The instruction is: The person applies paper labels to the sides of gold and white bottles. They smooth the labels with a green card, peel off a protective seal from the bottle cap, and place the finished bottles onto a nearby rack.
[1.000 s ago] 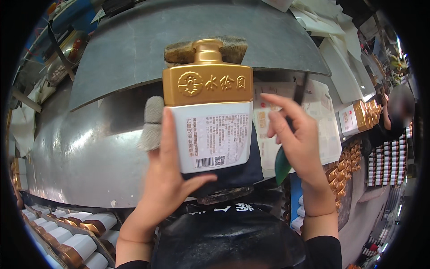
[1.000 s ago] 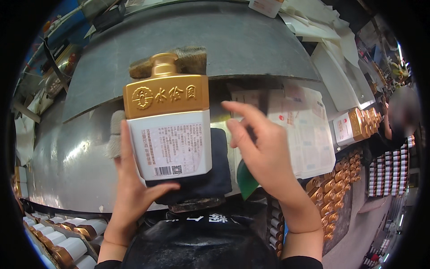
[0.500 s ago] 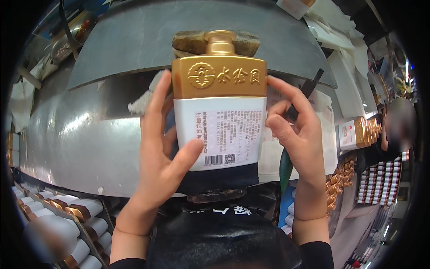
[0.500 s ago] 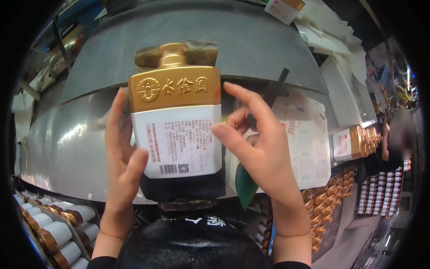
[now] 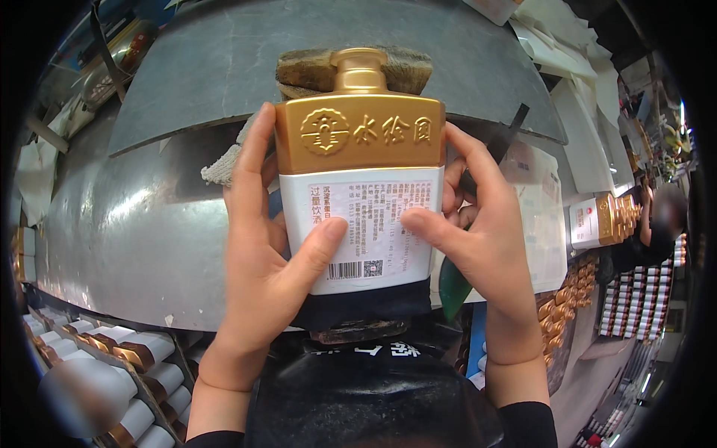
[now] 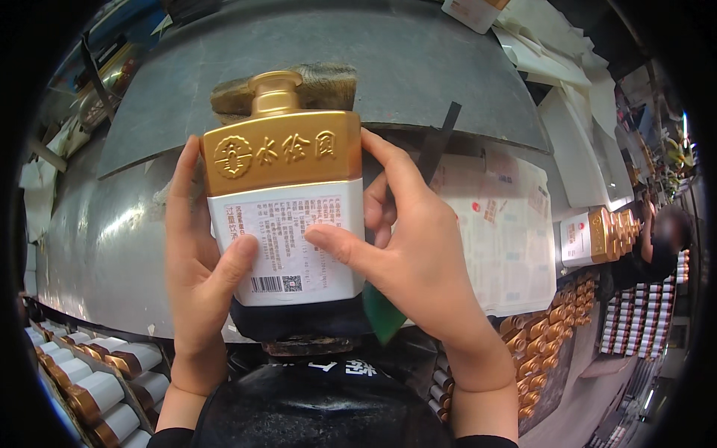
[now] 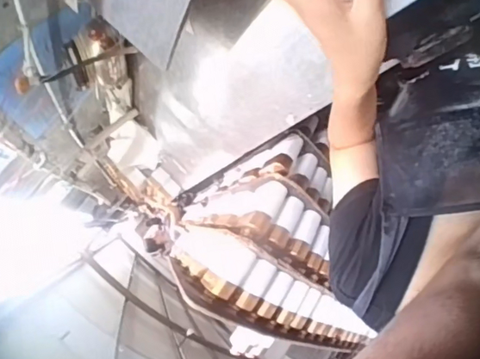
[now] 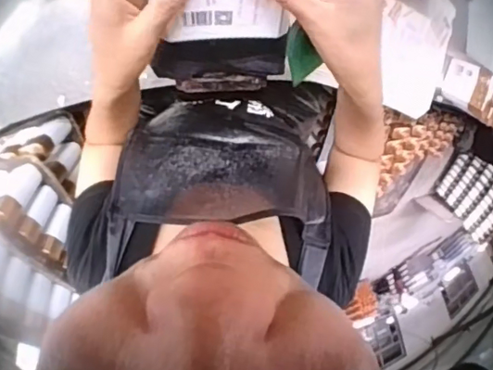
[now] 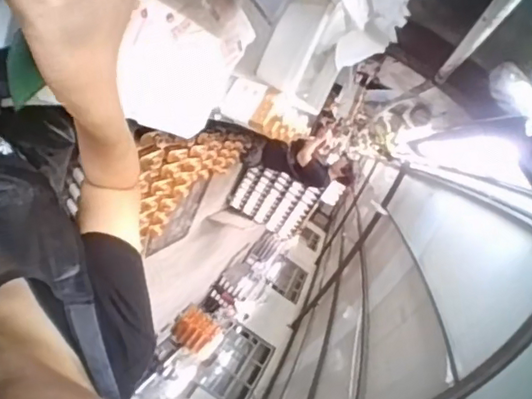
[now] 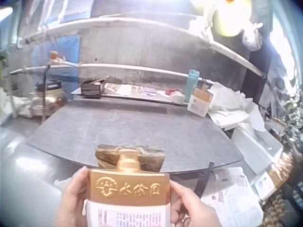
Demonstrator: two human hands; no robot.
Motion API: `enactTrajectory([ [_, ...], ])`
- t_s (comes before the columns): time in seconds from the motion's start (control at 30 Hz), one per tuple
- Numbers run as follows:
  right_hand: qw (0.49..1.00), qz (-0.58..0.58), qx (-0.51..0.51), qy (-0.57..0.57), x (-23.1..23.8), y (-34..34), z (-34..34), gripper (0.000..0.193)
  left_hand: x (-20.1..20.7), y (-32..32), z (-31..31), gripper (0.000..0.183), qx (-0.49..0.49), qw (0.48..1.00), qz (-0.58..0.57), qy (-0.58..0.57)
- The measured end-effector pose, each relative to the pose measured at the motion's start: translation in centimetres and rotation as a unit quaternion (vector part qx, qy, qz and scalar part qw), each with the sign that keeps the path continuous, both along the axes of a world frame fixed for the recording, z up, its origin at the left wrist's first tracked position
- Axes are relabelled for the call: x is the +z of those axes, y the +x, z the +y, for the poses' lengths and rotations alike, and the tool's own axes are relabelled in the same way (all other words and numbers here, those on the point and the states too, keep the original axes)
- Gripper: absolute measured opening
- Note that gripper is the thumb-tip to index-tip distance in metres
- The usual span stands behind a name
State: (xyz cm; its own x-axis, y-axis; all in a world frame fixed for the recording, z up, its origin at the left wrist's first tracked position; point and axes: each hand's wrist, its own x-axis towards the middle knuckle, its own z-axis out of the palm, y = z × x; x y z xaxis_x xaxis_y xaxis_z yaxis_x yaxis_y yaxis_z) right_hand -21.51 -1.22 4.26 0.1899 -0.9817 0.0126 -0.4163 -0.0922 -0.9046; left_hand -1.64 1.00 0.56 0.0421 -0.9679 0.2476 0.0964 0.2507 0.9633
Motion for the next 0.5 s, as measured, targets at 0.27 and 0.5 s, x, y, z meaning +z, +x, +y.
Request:
enactTrajectory([
  [0.27,1.0,-0.024,0.02,0.003,-0.31,-0.58,-0.08,0.077,-0.02,0.36,0.04,0.084,-0.016,0.999,0.035,0.001],
  [0.5,1.0,0.004,0.017,-0.016,-0.31,-0.09,0.43,0.083,-0.38,0.14,-0.2,0.074,0.016,1.0,0.001,-0.017],
])
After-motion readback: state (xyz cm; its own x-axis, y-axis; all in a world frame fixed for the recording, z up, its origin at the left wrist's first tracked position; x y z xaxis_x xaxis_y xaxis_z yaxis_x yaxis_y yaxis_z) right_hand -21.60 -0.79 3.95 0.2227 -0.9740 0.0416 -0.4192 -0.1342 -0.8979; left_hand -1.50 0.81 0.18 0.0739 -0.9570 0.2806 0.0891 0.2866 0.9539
